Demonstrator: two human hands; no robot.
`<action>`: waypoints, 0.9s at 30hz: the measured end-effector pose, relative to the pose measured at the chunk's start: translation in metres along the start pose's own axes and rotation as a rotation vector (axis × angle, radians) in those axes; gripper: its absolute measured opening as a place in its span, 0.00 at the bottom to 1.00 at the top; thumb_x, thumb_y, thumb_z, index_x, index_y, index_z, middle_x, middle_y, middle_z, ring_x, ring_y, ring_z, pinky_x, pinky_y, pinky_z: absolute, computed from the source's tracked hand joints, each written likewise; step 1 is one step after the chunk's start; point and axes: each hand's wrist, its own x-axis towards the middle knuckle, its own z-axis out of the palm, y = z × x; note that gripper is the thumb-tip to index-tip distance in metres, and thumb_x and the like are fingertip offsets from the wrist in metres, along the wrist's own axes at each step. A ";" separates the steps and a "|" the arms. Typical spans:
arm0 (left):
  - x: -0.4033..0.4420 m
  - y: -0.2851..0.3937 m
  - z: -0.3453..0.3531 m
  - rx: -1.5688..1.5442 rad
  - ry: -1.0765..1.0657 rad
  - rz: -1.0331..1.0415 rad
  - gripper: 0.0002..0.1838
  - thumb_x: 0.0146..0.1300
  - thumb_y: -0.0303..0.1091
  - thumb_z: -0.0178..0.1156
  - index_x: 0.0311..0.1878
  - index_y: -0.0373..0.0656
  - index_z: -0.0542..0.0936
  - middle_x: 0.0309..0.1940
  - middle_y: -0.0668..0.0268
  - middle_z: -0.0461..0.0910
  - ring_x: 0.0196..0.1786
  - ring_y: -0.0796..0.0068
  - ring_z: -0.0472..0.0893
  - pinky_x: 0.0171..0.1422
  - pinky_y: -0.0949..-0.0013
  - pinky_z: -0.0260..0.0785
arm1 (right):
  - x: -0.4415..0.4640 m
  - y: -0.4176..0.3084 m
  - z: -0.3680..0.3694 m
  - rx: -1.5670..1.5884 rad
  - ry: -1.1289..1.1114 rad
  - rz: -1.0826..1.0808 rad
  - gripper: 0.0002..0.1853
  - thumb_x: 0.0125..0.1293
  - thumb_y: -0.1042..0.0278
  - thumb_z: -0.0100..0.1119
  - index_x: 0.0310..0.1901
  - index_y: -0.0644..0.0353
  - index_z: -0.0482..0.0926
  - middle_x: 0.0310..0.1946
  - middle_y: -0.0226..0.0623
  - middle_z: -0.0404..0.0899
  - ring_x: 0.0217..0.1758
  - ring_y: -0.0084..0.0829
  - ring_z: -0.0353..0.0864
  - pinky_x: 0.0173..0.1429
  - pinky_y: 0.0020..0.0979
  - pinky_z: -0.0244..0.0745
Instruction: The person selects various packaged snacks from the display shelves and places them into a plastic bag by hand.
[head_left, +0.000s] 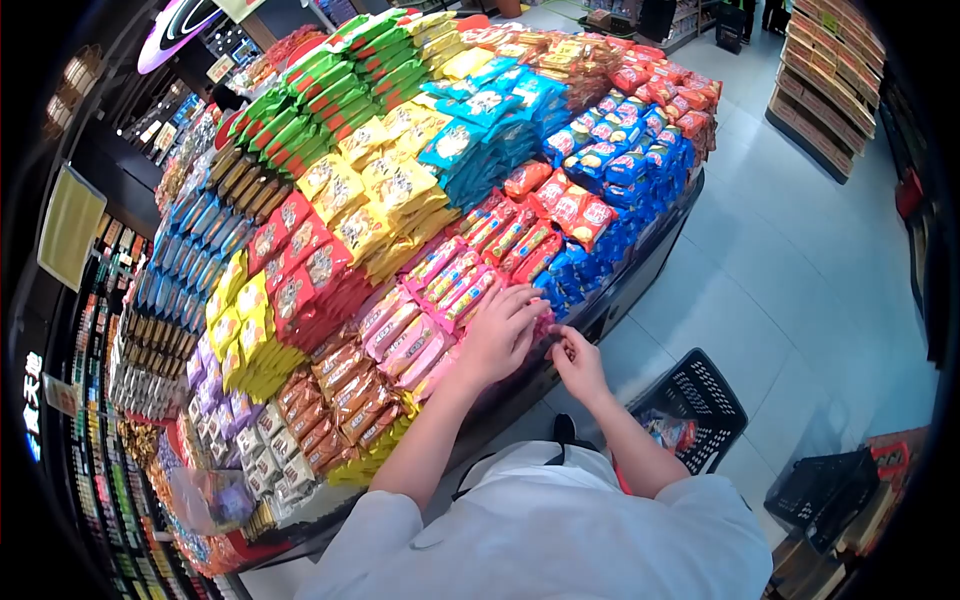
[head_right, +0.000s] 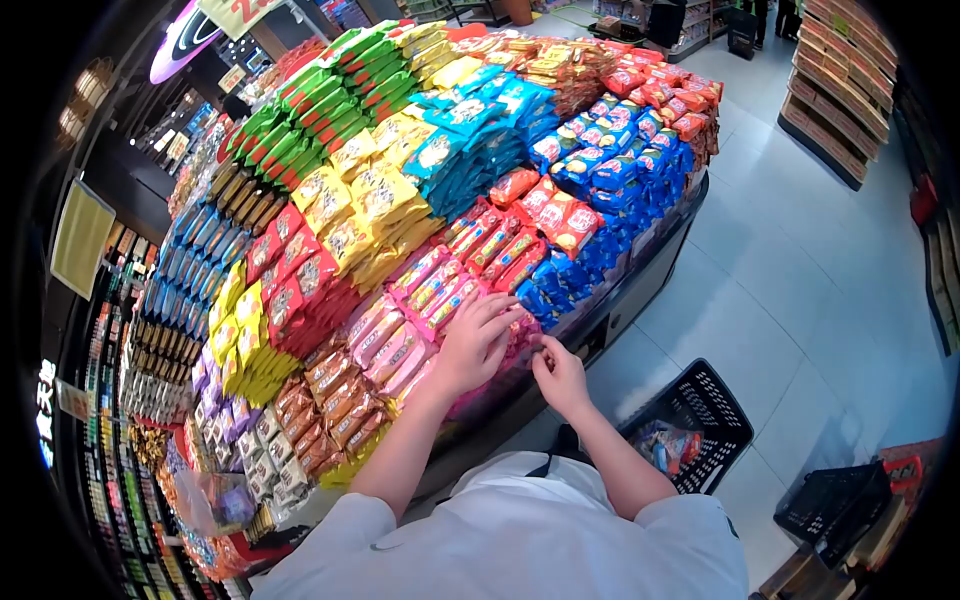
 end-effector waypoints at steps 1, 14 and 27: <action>-0.018 0.006 0.000 0.000 0.008 -0.018 0.20 0.63 0.22 0.59 0.59 0.43 0.81 0.61 0.57 0.79 0.68 0.52 0.75 0.76 0.45 0.61 | -0.002 -0.004 0.003 -0.014 -0.010 -0.020 0.17 0.71 0.75 0.55 0.60 0.63 0.78 0.30 0.35 0.84 0.33 0.23 0.84 0.41 0.27 0.78; -0.240 0.069 -0.040 -0.452 0.227 -0.561 0.15 0.68 0.22 0.57 0.55 0.40 0.85 0.49 0.58 0.85 0.54 0.60 0.84 0.61 0.62 0.75 | -0.060 -0.050 0.087 0.002 -0.426 -0.047 0.16 0.80 0.64 0.51 0.34 0.64 0.79 0.22 0.27 0.76 0.27 0.17 0.76 0.35 0.23 0.70; -0.677 0.163 0.012 -0.031 0.483 -1.633 0.16 0.67 0.36 0.56 0.54 0.47 0.86 0.51 0.55 0.86 0.54 0.52 0.84 0.59 0.55 0.77 | -0.248 -0.070 0.268 0.093 -1.013 -0.007 0.11 0.79 0.73 0.50 0.55 0.62 0.79 0.25 0.26 0.78 0.29 0.15 0.73 0.37 0.21 0.70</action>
